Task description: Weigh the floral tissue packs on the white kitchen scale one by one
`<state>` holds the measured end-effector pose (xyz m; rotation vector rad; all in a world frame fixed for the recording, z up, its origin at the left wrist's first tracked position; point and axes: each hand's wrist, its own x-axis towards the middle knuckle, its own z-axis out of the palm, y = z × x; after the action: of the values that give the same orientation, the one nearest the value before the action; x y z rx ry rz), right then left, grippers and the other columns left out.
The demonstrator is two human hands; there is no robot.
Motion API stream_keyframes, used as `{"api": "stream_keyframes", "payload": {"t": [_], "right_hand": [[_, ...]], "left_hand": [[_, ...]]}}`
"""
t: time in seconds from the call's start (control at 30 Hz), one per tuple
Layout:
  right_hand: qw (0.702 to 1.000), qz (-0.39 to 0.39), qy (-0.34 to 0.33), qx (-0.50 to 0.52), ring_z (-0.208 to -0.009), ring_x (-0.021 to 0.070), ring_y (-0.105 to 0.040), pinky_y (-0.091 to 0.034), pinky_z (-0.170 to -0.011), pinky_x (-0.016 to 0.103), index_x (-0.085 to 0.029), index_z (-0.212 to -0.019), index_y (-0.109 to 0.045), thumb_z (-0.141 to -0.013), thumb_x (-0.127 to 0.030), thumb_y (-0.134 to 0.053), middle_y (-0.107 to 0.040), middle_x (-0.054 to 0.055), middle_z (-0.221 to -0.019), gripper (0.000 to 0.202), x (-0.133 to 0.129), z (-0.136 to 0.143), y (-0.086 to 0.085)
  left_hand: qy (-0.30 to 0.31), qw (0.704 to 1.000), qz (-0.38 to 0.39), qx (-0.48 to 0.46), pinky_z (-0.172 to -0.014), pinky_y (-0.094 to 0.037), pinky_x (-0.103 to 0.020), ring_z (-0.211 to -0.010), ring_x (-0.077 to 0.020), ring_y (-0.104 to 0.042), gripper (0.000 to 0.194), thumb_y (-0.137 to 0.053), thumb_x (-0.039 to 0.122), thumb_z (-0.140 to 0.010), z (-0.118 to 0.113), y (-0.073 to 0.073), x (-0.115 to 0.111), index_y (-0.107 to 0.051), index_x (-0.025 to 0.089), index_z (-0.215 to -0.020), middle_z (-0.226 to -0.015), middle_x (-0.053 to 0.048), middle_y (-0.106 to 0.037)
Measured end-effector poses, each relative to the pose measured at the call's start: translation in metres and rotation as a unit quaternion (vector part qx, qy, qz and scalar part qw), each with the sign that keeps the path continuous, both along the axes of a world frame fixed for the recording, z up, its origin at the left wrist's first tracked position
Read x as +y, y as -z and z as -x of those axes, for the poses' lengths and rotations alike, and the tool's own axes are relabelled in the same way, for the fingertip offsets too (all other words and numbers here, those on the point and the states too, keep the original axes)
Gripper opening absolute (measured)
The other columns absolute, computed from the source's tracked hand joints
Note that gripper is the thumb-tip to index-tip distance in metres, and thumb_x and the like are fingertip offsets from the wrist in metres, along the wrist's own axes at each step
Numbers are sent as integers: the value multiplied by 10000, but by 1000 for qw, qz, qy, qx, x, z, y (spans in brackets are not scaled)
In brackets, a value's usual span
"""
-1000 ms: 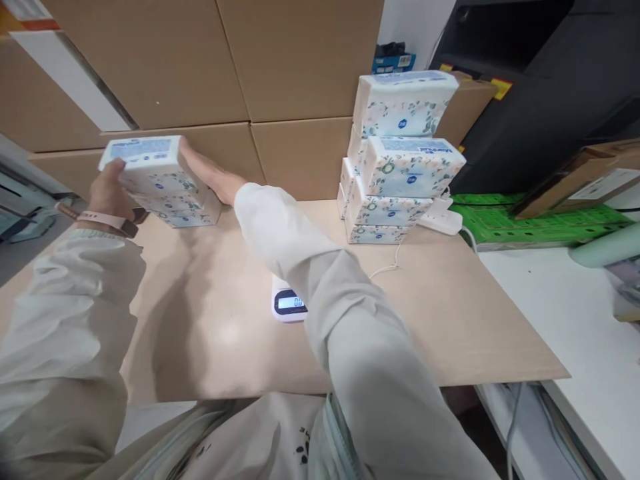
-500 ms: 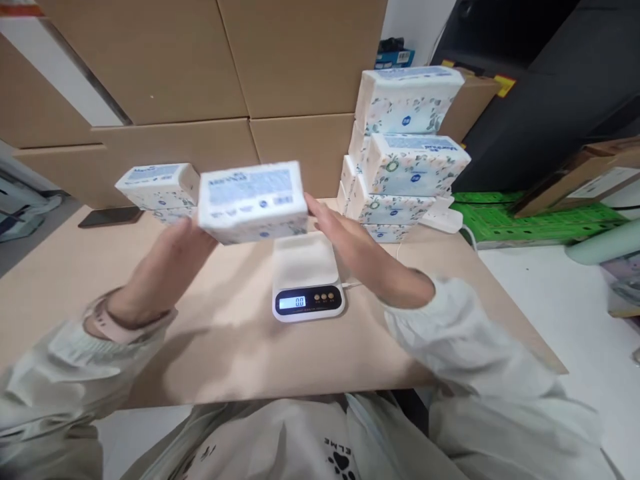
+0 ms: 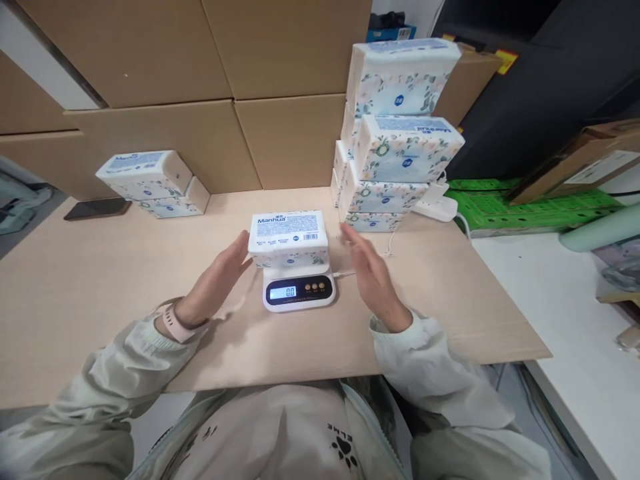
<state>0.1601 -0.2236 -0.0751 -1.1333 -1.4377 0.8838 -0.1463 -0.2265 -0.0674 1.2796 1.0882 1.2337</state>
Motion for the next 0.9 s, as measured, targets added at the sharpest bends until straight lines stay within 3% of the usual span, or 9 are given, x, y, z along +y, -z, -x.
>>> {"api": "stream_keyframes", "payload": {"t": [0.1,0.2,0.47,0.9], "right_hand": [[978,-118,169,43,-1151,276,-738,-577,-1059,526,-280,-1327,-727,-1048,-572,-508,-787,95,-1256,459,3,-9,9],[957,-135,240,89,-935,264,-739,-587,-891,478,-251,-1185,-761,-1030,-555,-532,-797,101,-1051,412,5,-14,11],[954,-112,261,94,-748,236,-674,-547,-755,453,-271,-1101,-745,-1015,-591,-488,-763,81,-938,419,4,-12,10],[959,-113,255,55,-721,246,-679,-558,-697,451,-287,-1077,-741,-1044,-562,-427,-753,80,-935,419,4,-13,13]], "left_hand": [[-97,995,13,-2,-1345,-280,-593,-1651,-331,-294,682,-635,715,-964,17,19,-10,-574,360,-1543,-1756,-57,-335],[-175,984,-5,-15,-1311,-350,-580,-1595,-349,-407,683,-651,722,-942,29,31,-14,-611,319,-1492,-1686,-109,-453],[-225,974,-13,-35,-1171,-481,-558,-1394,-339,-598,627,-650,724,-910,32,32,-9,-680,260,-1330,-1479,-144,-638],[-219,975,-7,-44,-1050,-543,-484,-1281,-306,-655,542,-645,662,-933,33,35,-9,-694,239,-1268,-1401,-145,-682]]}}
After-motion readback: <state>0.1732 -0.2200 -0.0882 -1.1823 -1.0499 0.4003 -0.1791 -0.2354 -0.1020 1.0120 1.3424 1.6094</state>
